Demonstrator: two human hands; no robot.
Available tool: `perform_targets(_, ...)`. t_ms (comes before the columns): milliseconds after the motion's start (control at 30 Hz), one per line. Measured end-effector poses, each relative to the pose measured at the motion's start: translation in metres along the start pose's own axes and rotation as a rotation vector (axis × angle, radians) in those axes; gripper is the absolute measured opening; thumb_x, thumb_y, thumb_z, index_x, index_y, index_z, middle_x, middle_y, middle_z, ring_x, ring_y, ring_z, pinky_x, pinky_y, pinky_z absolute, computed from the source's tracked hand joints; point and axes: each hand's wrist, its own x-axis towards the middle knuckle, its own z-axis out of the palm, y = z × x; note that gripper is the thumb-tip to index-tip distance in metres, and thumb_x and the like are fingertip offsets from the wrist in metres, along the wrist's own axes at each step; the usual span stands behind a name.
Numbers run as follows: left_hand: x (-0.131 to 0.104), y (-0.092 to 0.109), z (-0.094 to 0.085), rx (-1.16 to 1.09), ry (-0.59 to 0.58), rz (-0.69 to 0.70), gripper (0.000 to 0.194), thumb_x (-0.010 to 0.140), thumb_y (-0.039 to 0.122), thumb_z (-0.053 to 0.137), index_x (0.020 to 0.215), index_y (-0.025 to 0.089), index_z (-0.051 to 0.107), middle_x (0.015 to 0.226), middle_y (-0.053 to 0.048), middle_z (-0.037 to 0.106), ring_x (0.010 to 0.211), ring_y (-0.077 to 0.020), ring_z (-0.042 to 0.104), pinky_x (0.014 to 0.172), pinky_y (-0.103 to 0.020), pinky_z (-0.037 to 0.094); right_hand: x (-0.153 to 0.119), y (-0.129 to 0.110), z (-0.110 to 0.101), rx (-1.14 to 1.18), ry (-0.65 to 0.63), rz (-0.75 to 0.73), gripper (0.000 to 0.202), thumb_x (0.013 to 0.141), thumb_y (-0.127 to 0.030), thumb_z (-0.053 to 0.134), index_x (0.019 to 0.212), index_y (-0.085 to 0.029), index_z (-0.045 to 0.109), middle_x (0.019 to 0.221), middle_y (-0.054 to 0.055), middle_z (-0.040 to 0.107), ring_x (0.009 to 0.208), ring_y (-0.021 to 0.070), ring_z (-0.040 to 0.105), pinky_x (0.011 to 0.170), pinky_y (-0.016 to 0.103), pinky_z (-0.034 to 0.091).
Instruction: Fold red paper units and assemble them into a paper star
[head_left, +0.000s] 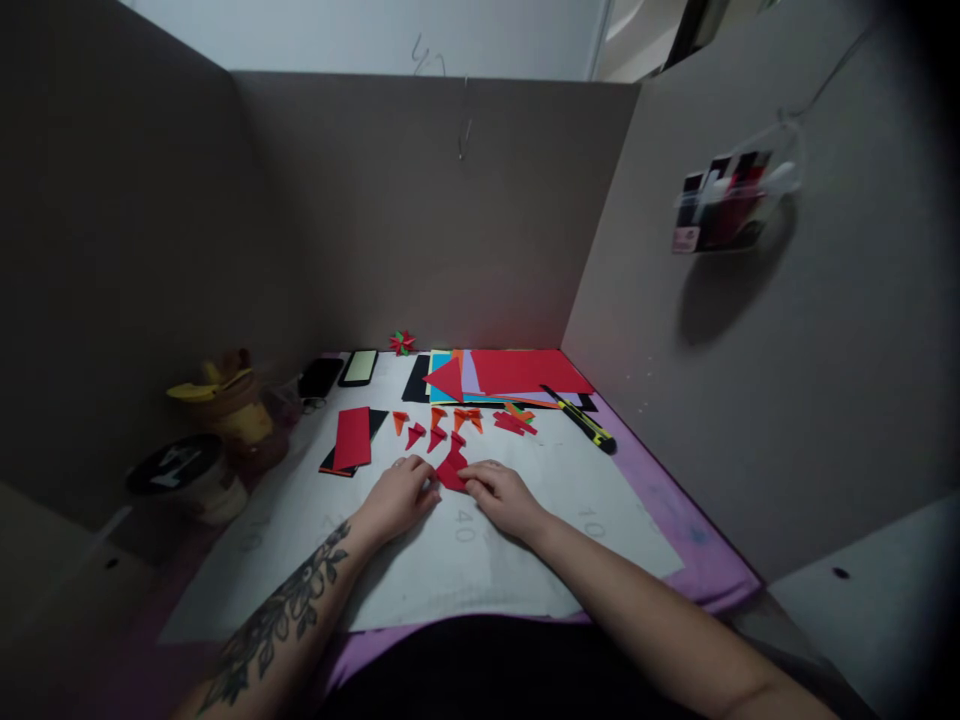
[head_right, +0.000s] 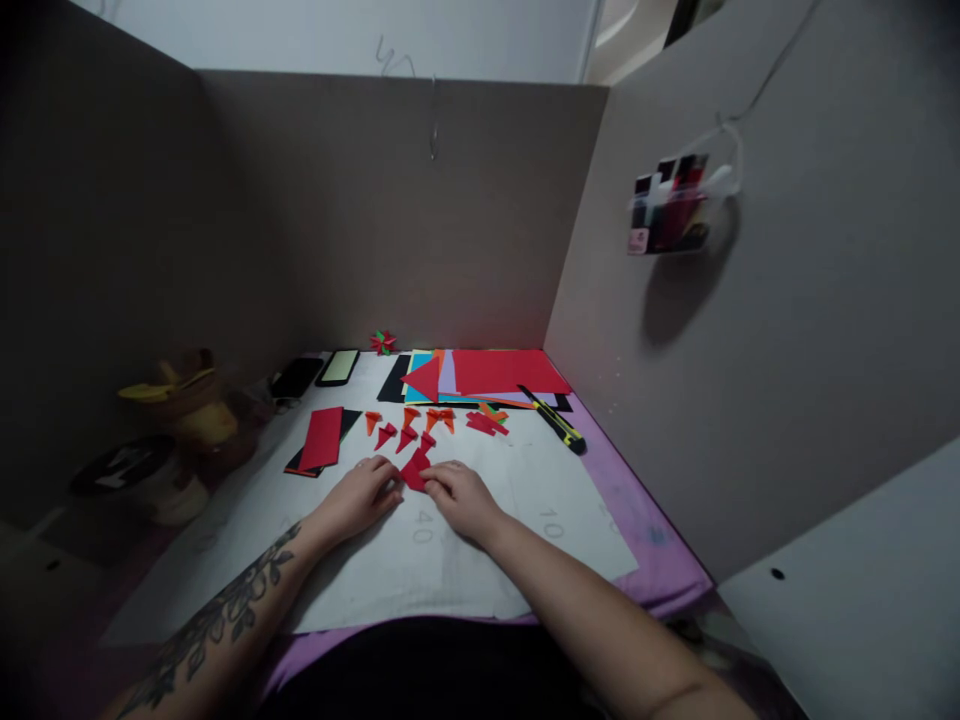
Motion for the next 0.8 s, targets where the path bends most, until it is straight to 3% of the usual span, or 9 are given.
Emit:
perform_targets(367, 0.002, 0.000, -0.002, 0.021, -0.043, -0.028, 0.020, 0.077, 0.032, 0.056, 0.091, 0.018, 0.058, 0.094, -0.009, 0.059, 0.089, -0.0233, 0.053, 0.076, -0.033, 0.041, 0.004, 0.006, -0.001, 0.104, 0.118, 0.043, 0.036, 0.080, -0.009, 0.042, 0.104, -0.021, 0.066, 0.105, 0.006, 0.066, 0.099, 0.0178, 0.060, 0.090, 0.035, 0.047)
perform_targets(633, 0.002, 0.009, 0.005, -0.105, 0.168, -0.051, 0.011, 0.078, 0.025, 0.054, 0.087, 0.019, 0.051, 0.091, -0.005, 0.054, 0.082, -0.0187, 0.052, 0.070, -0.029, 0.041, 0.000, -0.001, -0.006, 0.115, 0.105, 0.015, 0.037, 0.080, -0.010, 0.043, 0.109, -0.021, 0.064, 0.109, 0.008, 0.065, 0.103, 0.0201, 0.058, 0.093, 0.039, 0.046)
perform_targets(800, 0.003, 0.013, 0.004, -0.100, 0.207, 0.011, 0.010, 0.078, 0.021, 0.053, 0.087, 0.019, 0.050, 0.092, -0.006, 0.054, 0.086, -0.0196, 0.051, 0.074, -0.030, 0.041, 0.000, -0.004, -0.005, 0.147, 0.080, 0.005, 0.038, 0.080, -0.009, 0.043, 0.110, -0.021, 0.063, 0.111, 0.008, 0.064, 0.104, 0.0193, 0.058, 0.093, 0.038, 0.045)
